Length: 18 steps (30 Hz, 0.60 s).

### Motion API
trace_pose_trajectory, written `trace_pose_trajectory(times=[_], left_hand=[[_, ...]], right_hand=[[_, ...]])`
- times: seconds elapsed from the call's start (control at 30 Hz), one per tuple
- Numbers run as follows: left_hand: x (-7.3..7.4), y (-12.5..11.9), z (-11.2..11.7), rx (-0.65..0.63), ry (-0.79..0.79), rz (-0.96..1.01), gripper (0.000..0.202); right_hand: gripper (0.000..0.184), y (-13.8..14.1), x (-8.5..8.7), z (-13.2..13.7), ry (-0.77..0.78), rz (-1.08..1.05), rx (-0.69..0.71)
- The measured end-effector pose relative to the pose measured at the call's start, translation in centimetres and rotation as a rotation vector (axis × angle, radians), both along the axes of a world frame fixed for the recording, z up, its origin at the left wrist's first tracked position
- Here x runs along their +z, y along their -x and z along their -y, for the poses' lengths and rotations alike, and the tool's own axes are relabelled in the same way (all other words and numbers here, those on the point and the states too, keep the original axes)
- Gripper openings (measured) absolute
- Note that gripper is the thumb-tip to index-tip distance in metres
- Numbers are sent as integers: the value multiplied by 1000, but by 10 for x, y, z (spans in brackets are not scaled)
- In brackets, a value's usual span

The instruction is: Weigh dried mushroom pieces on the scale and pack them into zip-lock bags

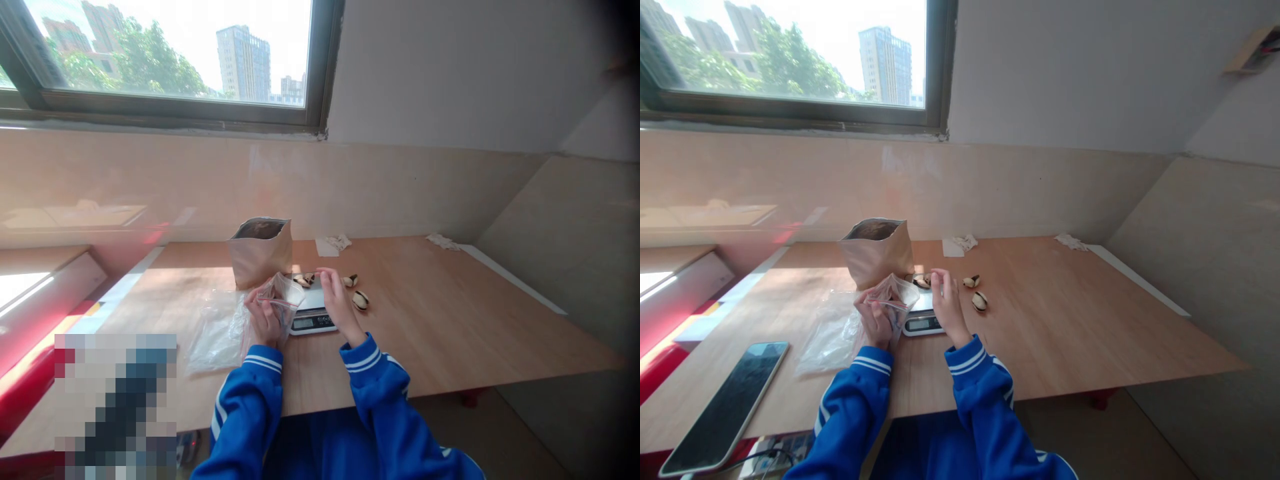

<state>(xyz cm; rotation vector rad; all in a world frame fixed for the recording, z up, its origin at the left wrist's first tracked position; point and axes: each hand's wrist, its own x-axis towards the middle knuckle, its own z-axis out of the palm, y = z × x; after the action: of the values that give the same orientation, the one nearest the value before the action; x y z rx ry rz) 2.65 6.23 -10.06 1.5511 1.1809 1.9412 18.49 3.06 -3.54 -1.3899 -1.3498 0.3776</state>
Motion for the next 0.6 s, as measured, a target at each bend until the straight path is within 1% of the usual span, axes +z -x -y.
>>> trace_pose_trajectory(times=[0.03,0.1,0.17,0.23,0.3,0.4,0.5,0.6], left_hand=[[1,0,0,13,-17,-6,38],[3,0,0,-1,-45,-20,36],[3,-1,0,-35,-62,-24,35],[3,-1,0,-57,-65,-11,35],[2,-1,0,-55,-59,-1,35],[0,0,-1,-16,-55,1,35],[-1,1,-2,3,-46,-8,37],[0,1,-1,-25,-37,-6,37]], right_hand=[[30,-2,-9,-5,-10,65,-36],[32,-3,-26,-14,-11,219,-63],[40,-1,-41,-22,27,361,-51],[46,4,-50,-30,82,480,-28],[47,8,-53,-36,126,565,-12],[34,11,-50,-41,148,592,-50],[22,8,-46,-37,134,521,-122],[25,4,-37,-25,82,358,-95]])
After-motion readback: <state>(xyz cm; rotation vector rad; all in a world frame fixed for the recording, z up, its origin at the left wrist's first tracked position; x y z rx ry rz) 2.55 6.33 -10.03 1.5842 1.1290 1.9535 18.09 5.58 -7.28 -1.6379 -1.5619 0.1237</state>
